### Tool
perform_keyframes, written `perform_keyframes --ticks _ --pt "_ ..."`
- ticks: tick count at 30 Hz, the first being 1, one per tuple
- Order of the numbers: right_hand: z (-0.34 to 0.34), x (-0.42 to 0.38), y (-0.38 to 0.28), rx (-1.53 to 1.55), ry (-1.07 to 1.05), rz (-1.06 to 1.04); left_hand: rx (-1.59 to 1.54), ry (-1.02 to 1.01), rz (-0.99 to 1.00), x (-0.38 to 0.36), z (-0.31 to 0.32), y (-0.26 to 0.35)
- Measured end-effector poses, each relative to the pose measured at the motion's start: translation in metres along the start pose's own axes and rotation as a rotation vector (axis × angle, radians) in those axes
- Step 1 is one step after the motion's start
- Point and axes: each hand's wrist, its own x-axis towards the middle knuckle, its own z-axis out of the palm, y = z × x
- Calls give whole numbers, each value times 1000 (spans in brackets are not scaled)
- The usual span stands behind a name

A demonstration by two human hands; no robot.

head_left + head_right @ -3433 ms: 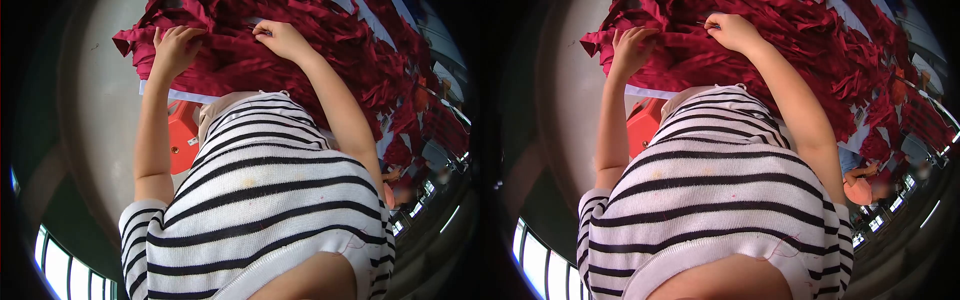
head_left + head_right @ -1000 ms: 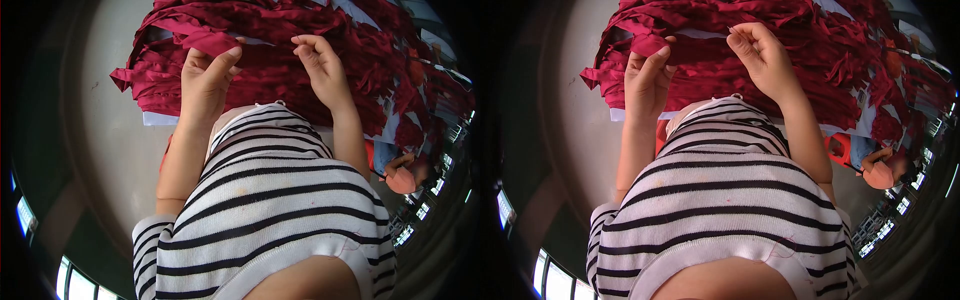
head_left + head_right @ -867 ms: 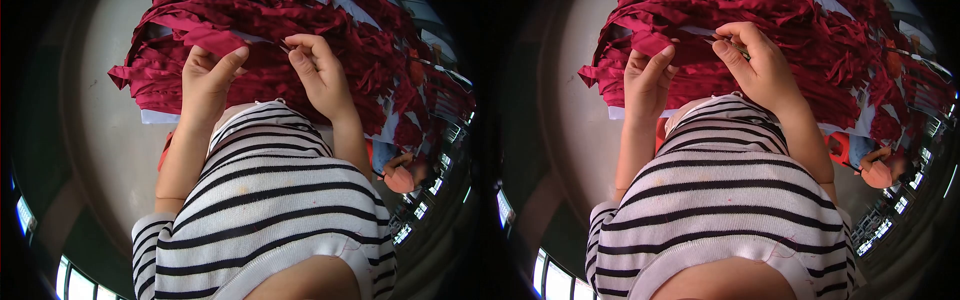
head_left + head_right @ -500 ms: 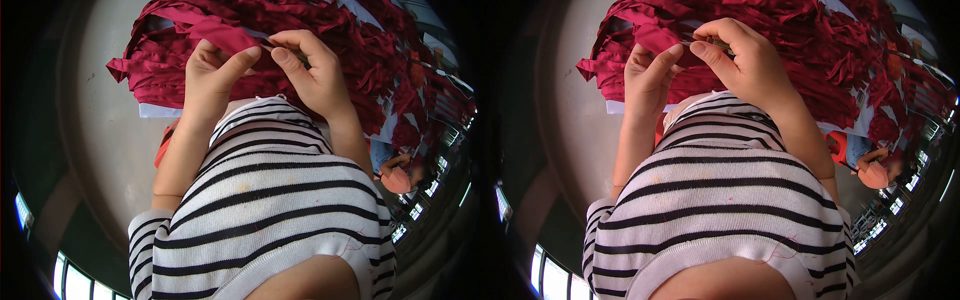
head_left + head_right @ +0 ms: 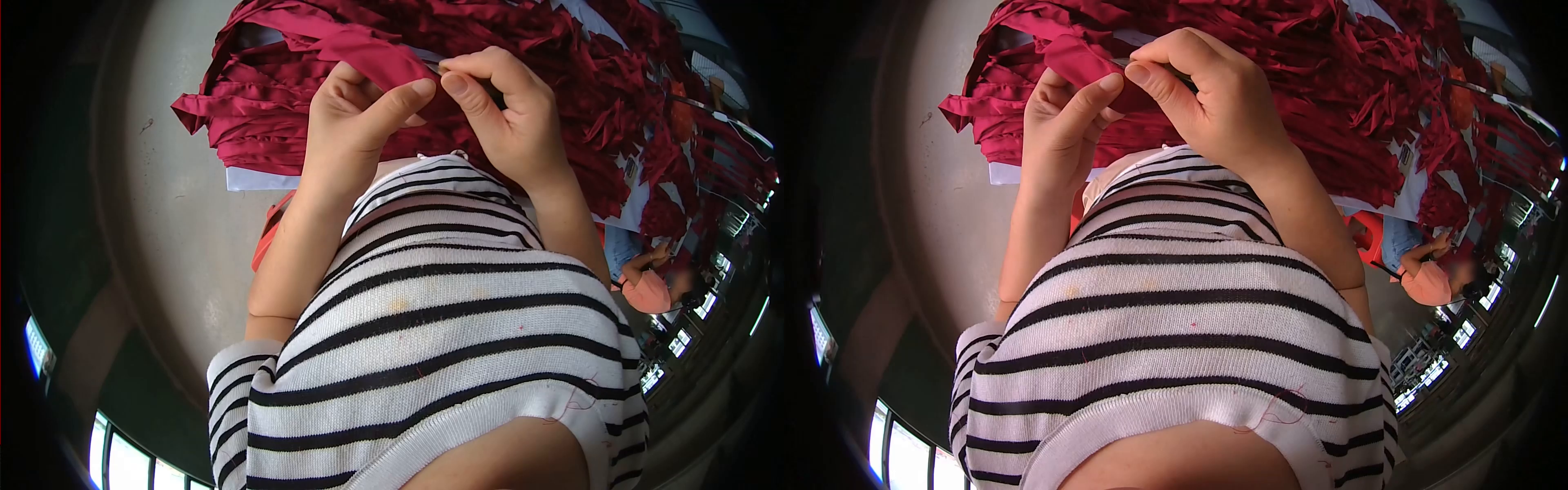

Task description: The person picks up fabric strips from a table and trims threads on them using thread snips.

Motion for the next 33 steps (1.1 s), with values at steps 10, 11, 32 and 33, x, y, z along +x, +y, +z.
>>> perform_keyframes --ticks 10,11,32,33 --pt "-3 2 -8 295 -25 331 37 60 -6 -4 3 0" --pt "-1 4 -11 255 -31 340 51 57 14 -4 3 -1" --pt "-8 -11 -2 254 -135 239 -530 -123 -444 -5 -20 -6" --pt "-8 -11 -4 233 -103 244 -423 -86 -384 -5 -20 -7"
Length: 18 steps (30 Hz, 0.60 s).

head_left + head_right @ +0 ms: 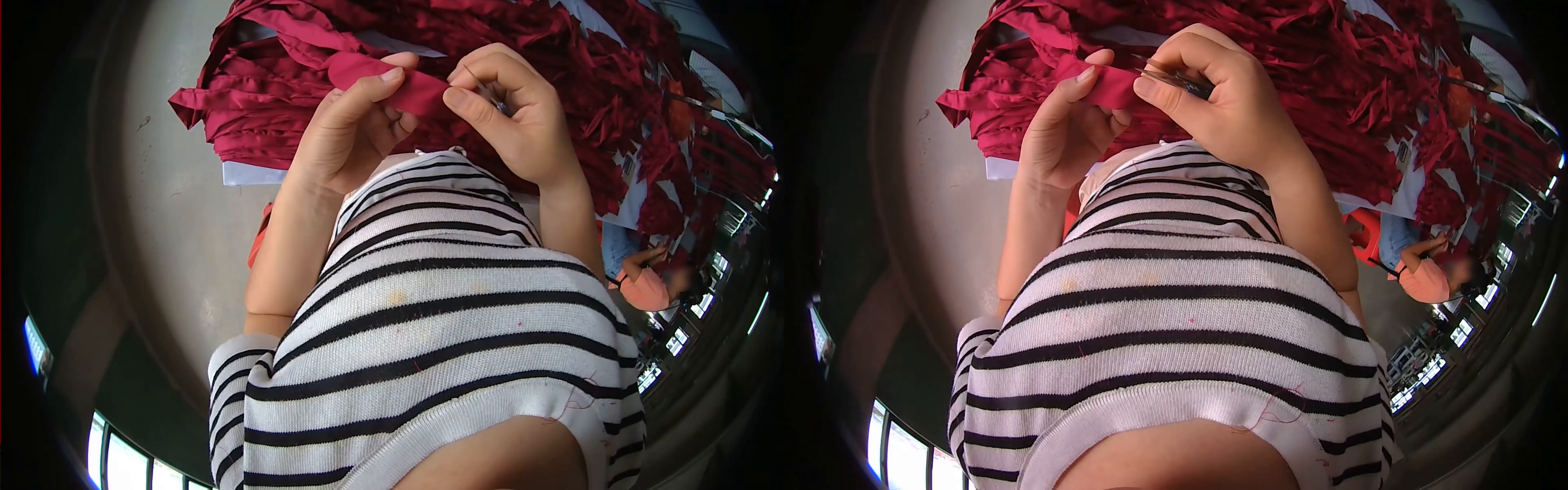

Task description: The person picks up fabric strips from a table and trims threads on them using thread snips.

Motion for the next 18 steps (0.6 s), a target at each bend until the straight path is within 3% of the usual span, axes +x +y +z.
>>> perform_keyframes --ticks 2,8,11,18 --pt "-1 -1 -5 -77 39 -12 203 88 130 2 1 0" --pt "-3 -8 -14 -248 35 -30 735 104 405 3 4 5" --pt "-2 -10 -16 -265 -1 -80 660 68 431 3 1 1" --pt "8 -13 -25 -267 -109 -151 120 -152 215 -2 2 -12"
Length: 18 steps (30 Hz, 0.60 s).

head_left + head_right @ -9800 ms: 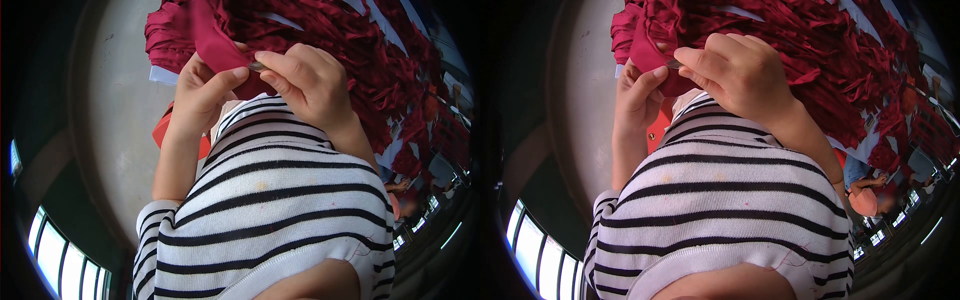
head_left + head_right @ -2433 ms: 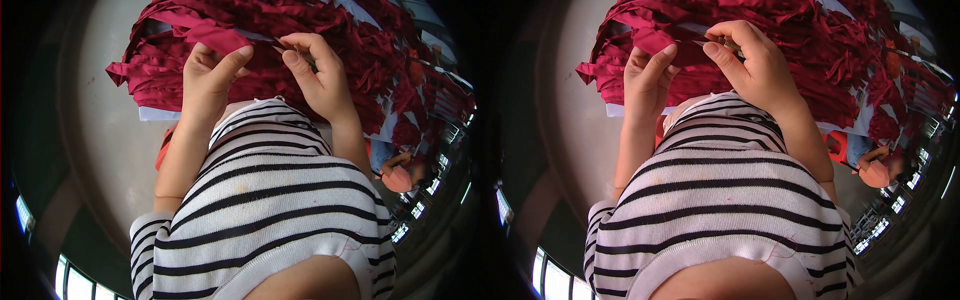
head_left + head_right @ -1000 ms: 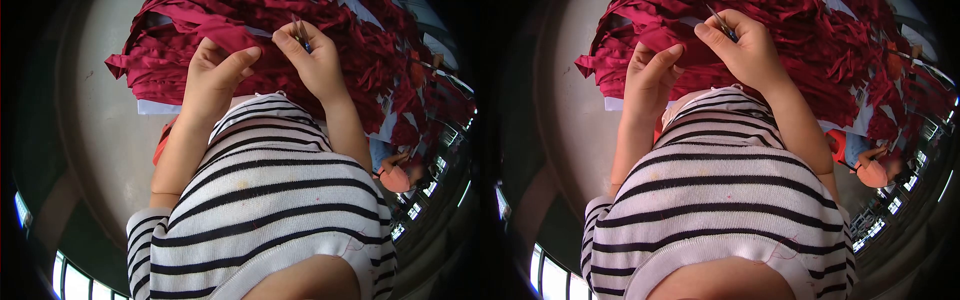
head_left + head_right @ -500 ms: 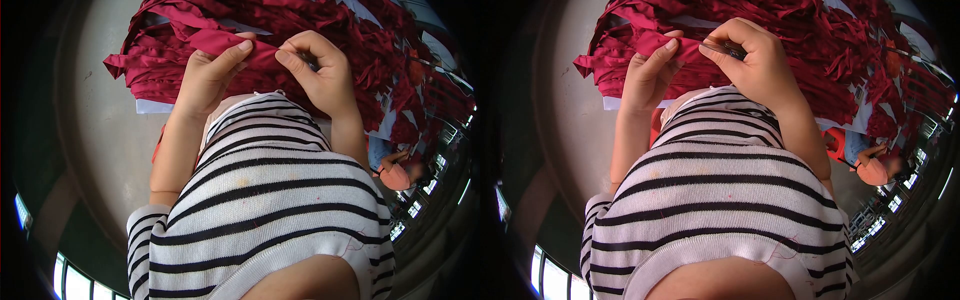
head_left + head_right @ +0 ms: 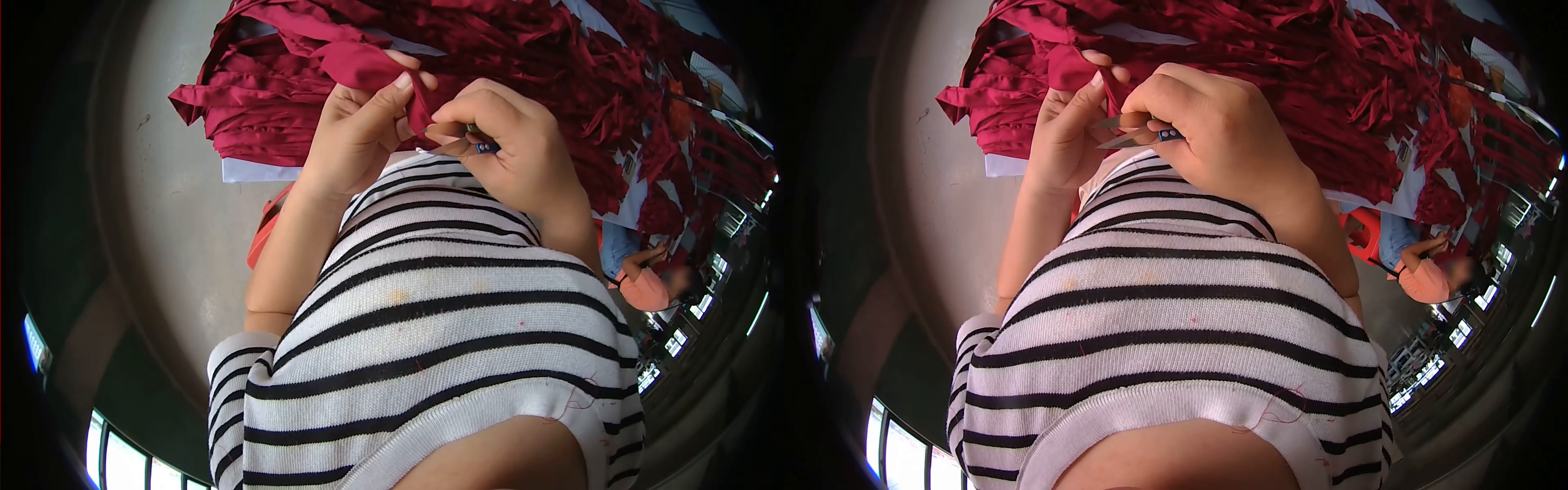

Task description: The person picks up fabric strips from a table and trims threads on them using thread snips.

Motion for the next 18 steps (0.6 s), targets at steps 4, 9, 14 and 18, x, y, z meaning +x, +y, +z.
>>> perform_keyframes --ticks 4,9,14,18 --pt "3 0 0 -8 2 -77 -97 -22 -28 -1 -2 -8" --pt "0 -2 8 166 158 27 -81 9 -23 -2 4 -5" --pt "12 0 12 44 209 64 -51 51 -25 0 11 -6" --pt "17 2 13 59 230 34 -42 -1 8 0 12 -7"
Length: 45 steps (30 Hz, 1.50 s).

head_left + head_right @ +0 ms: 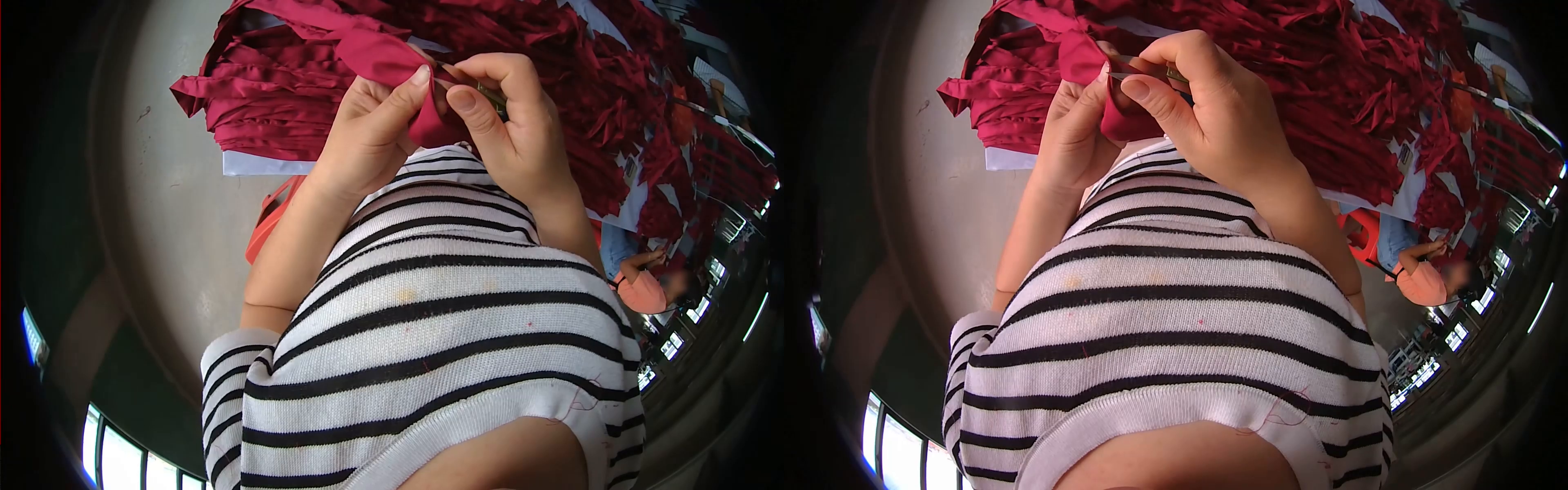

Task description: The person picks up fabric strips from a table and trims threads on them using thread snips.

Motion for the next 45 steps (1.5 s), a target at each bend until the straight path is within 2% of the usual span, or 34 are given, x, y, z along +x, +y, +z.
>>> perform_keyframes --ticks 7,13,16,19,22,23,26,29,30,32,33,37,40,41,45 --pt "6 0 6 80 19 19 -27 -5 3 0 0 -2" --pt "6 0 5 20 10 4 -70 -119 -36 3 -8 -1" --pt "10 -2 7 320 68 125 -6 64 4 4 7 -4" --pt "5 1 3 476 -26 146 146 76 -27 5 -5 -5" --pt "2 1 2 160 -124 212 262 -7 -30 5 -21 -2" --pt "2 2 -1 158 -128 277 322 59 -28 3 -20 -1" --pt "0 -1 0 153 -216 406 431 -15 -49 -1 -31 2" --pt "1 -3 0 136 -267 287 157 255 -77 -4 -20 0" --pt "2 -4 -1 152 -294 260 83 314 -150 -4 -21 7" --pt "3 -6 -3 185 -350 206 59 289 -183 -3 -37 13" --pt "3 -5 -3 169 -398 195 44 304 -128 -2 -38 15" --pt "3 -5 3 100 -361 185 530 547 143 -3 -35 23" --pt "1 -4 3 86 -341 222 578 554 321 -7 -31 26" --pt "1 -4 1 92 -349 233 447 543 339 -5 -22 26" --pt "0 -5 1 94 -393 240 271 397 243 -8 -19 26"
